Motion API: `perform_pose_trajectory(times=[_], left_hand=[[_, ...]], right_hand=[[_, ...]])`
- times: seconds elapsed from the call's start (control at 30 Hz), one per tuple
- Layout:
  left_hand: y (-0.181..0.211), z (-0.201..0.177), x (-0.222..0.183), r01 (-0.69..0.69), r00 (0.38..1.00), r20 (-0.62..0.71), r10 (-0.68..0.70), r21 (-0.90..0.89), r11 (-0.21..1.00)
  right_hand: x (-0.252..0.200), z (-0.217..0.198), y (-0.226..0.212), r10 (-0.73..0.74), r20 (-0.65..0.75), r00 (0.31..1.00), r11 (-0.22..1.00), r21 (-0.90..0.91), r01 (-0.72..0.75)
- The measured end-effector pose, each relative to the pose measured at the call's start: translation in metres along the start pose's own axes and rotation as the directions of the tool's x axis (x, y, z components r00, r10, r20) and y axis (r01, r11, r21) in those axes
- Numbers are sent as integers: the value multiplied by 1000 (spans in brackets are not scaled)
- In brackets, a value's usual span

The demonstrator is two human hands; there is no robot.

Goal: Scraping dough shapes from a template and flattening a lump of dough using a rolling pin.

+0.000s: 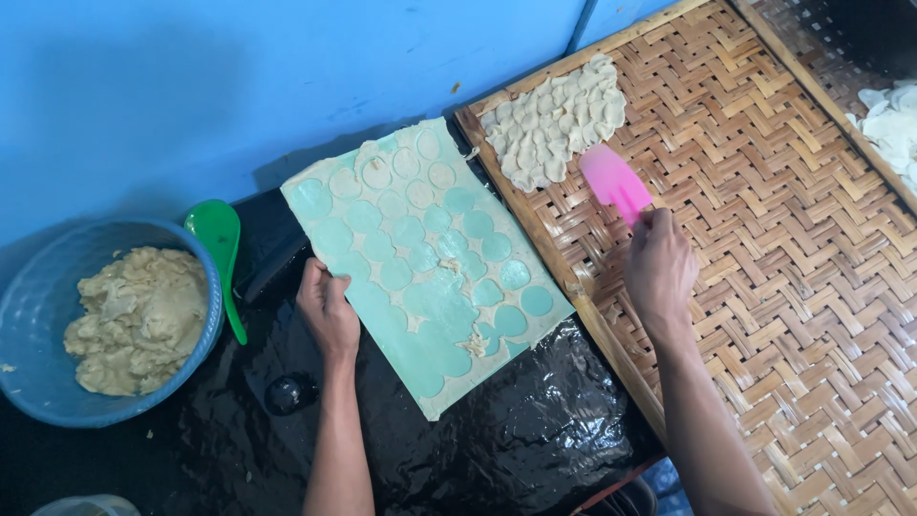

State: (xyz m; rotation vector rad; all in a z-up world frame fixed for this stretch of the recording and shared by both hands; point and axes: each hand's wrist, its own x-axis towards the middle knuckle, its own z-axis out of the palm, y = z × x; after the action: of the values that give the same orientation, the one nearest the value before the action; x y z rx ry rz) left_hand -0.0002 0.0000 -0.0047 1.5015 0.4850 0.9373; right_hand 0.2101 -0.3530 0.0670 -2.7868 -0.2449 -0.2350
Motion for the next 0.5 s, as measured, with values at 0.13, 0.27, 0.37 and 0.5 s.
perform_pose_trajectory(times=[0.13,0.27,0.37,0.5], left_hand=[[11,3,1,9,1000,-11,-9,1,1000],[8,1,0,51,999,-8,-51,-3,999],[11,1,0,55,998,-11,-55,8,998],[19,3,1,32,999,8,-32,-28,999]], right_hand=[[-11,-1,-21,-99,-120,988,994,37,104],[-32,7,-69,-196,-61,979,919,337,205],[-39,19,-97,-250,37,968,858,472,203],[-39,31,-118,-333,30,942,849,444,286]])
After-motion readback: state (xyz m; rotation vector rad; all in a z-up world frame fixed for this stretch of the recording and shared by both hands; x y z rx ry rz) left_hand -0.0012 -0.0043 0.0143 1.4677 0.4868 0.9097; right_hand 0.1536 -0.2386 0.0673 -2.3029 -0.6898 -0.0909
